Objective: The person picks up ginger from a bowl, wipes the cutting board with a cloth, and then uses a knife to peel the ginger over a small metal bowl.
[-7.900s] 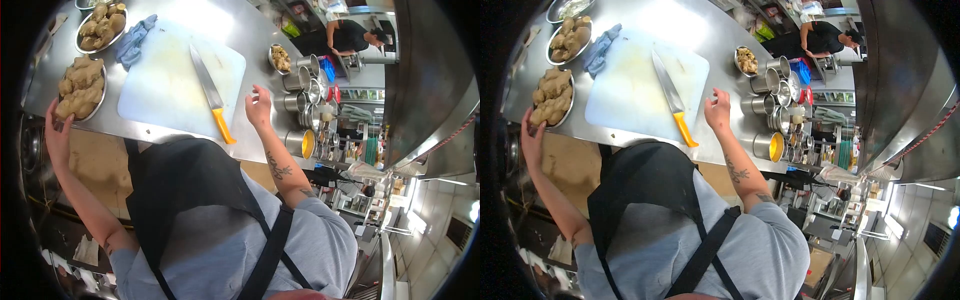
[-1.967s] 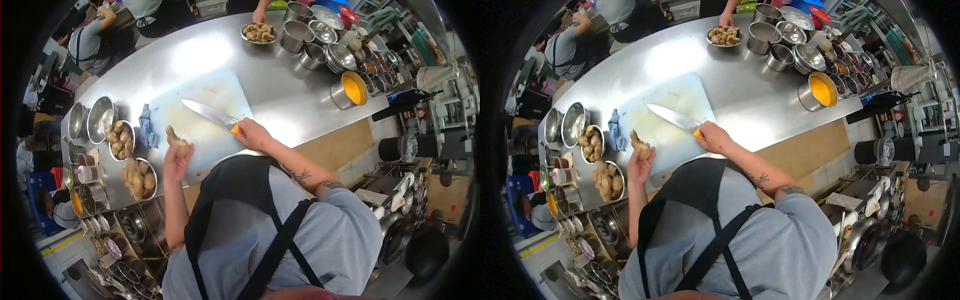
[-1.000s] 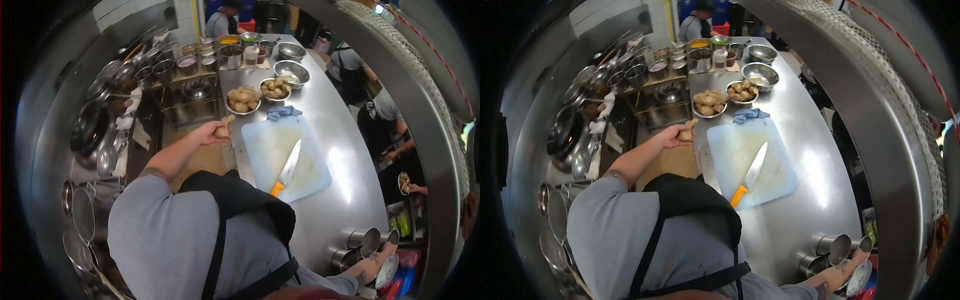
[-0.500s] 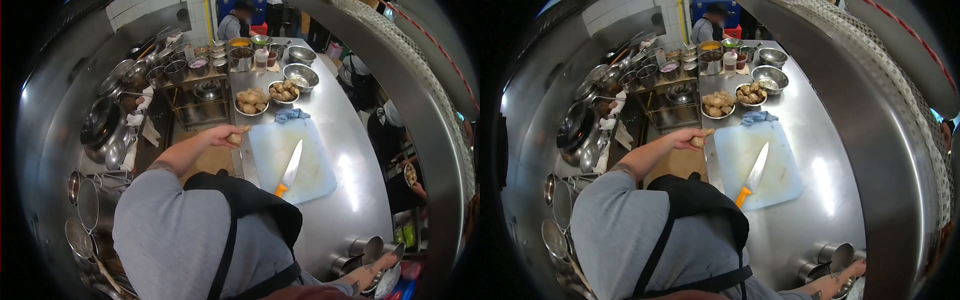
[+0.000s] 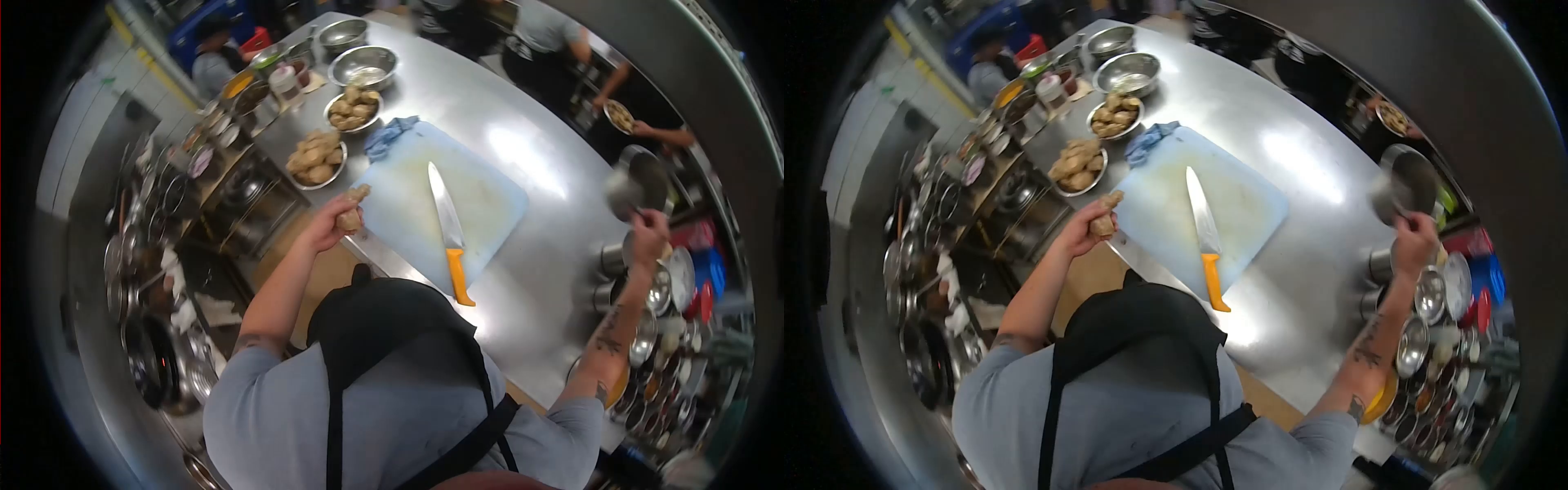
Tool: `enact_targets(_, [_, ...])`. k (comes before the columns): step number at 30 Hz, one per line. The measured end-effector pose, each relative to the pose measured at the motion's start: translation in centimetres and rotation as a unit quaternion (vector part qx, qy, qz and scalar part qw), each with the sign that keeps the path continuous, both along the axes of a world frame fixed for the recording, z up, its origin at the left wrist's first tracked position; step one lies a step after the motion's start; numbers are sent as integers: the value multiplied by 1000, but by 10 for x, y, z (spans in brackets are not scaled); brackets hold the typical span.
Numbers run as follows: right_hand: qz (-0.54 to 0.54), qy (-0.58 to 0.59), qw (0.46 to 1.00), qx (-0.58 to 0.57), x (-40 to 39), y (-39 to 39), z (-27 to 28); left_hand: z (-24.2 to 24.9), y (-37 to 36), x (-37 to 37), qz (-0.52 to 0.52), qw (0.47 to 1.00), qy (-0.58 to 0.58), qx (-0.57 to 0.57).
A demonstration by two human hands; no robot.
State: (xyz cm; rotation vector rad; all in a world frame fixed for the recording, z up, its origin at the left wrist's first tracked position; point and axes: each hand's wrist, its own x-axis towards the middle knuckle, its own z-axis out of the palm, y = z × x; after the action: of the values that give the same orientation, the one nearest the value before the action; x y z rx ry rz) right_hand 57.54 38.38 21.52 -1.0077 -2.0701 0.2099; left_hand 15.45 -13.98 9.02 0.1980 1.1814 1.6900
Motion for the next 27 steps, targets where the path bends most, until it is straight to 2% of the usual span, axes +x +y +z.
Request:
enact_targets(2, [101, 27, 991, -78, -42, -57, -21, 15, 11, -20, -12, 998, 31, 45])
enact_targets(4, [209, 8, 977, -35, -93, -137, -31, 34, 24, -36, -32, 993, 52, 97])
enact_targets(5, [250, 60, 959, -116, -117, -180, -40, 41, 25, -39, -45, 990, 56, 118])
enact_targets(6, [239, 68, 945, -214, -136, -213, -66, 47, 29, -46, -68, 987, 57, 134])
enact_targets(7, [242, -2, 938, -250, -155, -248, -72, 53, 34, -53, -87, 985, 64, 134])
enact_targets(8, [283, -12, 925, -251, -170, -274, -82, 57, 37, -58, -106, 983, 69, 135])
enact_targets(9, [316, -45, 927, -197, -188, -297, -87, 59, 40, -62, -122, 981, 70, 135])
enact_targets(13, [345, -105, 905, -223, -233, -347, -106, 46, 48, -78, -193, 971, 52, 129])
enact_targets(14, [337, -113, 906, -228, -237, -351, -109, 38, 51, -81, -192, 973, 84, 99])
enact_targets(17, [308, -129, 914, -231, -242, -360, -108, 19, 59, -88, -162, 977, 87, 111])
enact_targets(19, [288, -135, 917, -239, -237, -364, -108, 13, 66, -92, -185, 973, 73, 119])
enact_targets(22, [259, -48, 946, -189, -231, -370, -98, 21, 73, -91, -224, 960, 96, 137])
enact_targets(25, [90, 40, 973, -211, -210, -372, -110, 22, 73, -86, -247, 950, 98, 162])
enact_targets(27, [27, -76, 981, -179, -191, -364, -122, 20, 73, -83, -248, 948, 94, 178])
